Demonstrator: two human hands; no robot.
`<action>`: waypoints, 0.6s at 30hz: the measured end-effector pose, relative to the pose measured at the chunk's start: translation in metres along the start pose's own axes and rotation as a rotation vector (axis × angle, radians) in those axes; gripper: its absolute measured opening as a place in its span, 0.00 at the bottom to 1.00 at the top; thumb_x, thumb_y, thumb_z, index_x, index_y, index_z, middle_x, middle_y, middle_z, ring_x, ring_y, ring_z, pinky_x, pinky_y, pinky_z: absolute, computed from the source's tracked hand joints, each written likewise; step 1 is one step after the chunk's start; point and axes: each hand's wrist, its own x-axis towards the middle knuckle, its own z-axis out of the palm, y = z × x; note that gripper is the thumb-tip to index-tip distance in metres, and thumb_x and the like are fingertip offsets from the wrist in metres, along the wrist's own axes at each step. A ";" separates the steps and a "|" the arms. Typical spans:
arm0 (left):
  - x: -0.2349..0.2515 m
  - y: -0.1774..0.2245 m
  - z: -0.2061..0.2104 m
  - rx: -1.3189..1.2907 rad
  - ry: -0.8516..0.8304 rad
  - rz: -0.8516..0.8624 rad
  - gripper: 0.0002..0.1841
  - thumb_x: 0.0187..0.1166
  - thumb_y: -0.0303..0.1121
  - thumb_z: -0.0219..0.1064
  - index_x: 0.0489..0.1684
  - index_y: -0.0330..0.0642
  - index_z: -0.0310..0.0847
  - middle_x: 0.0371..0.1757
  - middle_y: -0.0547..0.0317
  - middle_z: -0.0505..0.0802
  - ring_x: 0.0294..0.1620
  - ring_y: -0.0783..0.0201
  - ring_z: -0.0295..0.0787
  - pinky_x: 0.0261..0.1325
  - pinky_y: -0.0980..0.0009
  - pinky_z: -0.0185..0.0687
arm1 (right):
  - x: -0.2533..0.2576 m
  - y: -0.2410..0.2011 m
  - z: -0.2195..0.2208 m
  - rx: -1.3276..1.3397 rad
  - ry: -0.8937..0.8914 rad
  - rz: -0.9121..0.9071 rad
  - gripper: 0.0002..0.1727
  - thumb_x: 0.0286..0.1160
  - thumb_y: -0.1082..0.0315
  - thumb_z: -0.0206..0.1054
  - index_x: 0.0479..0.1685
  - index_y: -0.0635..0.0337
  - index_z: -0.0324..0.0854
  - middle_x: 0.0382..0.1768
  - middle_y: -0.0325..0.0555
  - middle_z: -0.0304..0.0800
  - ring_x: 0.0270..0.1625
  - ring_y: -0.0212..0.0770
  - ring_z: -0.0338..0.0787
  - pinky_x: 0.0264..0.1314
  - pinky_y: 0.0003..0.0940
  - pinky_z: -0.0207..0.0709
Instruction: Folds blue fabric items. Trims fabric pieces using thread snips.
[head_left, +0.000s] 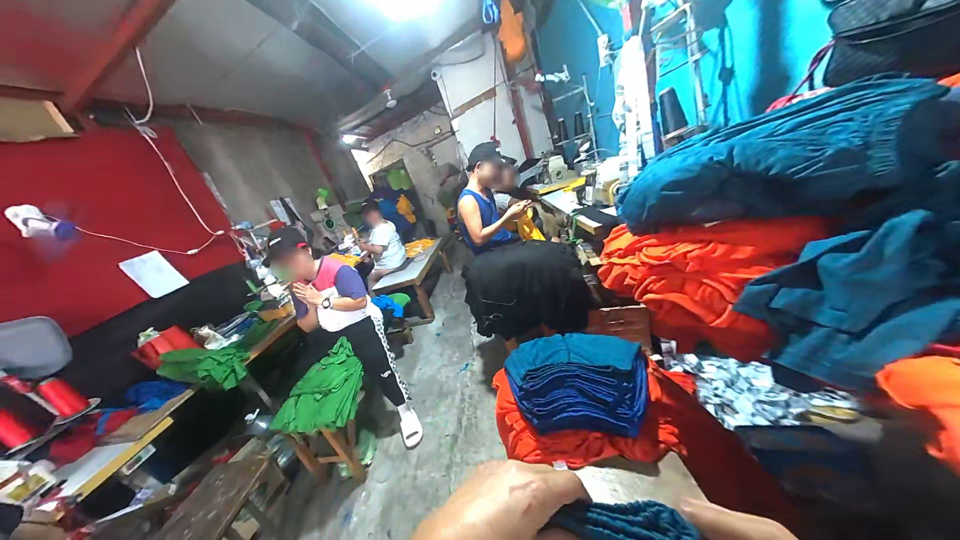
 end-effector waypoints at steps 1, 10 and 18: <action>-0.002 -0.002 0.001 -0.013 0.025 0.015 0.12 0.78 0.27 0.69 0.54 0.30 0.84 0.45 0.40 0.93 0.47 0.47 0.92 0.50 0.47 0.85 | 0.001 -0.001 0.003 0.032 0.002 0.024 0.15 0.78 0.66 0.69 0.49 0.73 0.85 0.42 0.40 0.92 0.43 0.18 0.87 0.50 0.21 0.82; -0.026 -0.013 0.010 -0.151 0.170 0.030 0.17 0.75 0.23 0.70 0.62 0.32 0.83 0.44 0.47 0.94 0.43 0.62 0.93 0.51 0.65 0.88 | 0.008 0.014 0.030 0.079 0.047 -0.047 0.12 0.76 0.54 0.72 0.52 0.47 0.90 0.42 0.21 0.93 0.43 0.12 0.87 0.47 0.13 0.82; -0.038 -0.025 0.027 -0.487 0.340 -0.007 0.30 0.75 0.29 0.72 0.78 0.37 0.71 0.47 0.60 0.95 0.48 0.75 0.92 0.55 0.76 0.89 | 0.010 0.013 0.029 0.200 0.050 0.030 0.12 0.73 0.53 0.75 0.53 0.39 0.91 0.46 0.21 0.94 0.48 0.18 0.91 0.52 0.16 0.86</action>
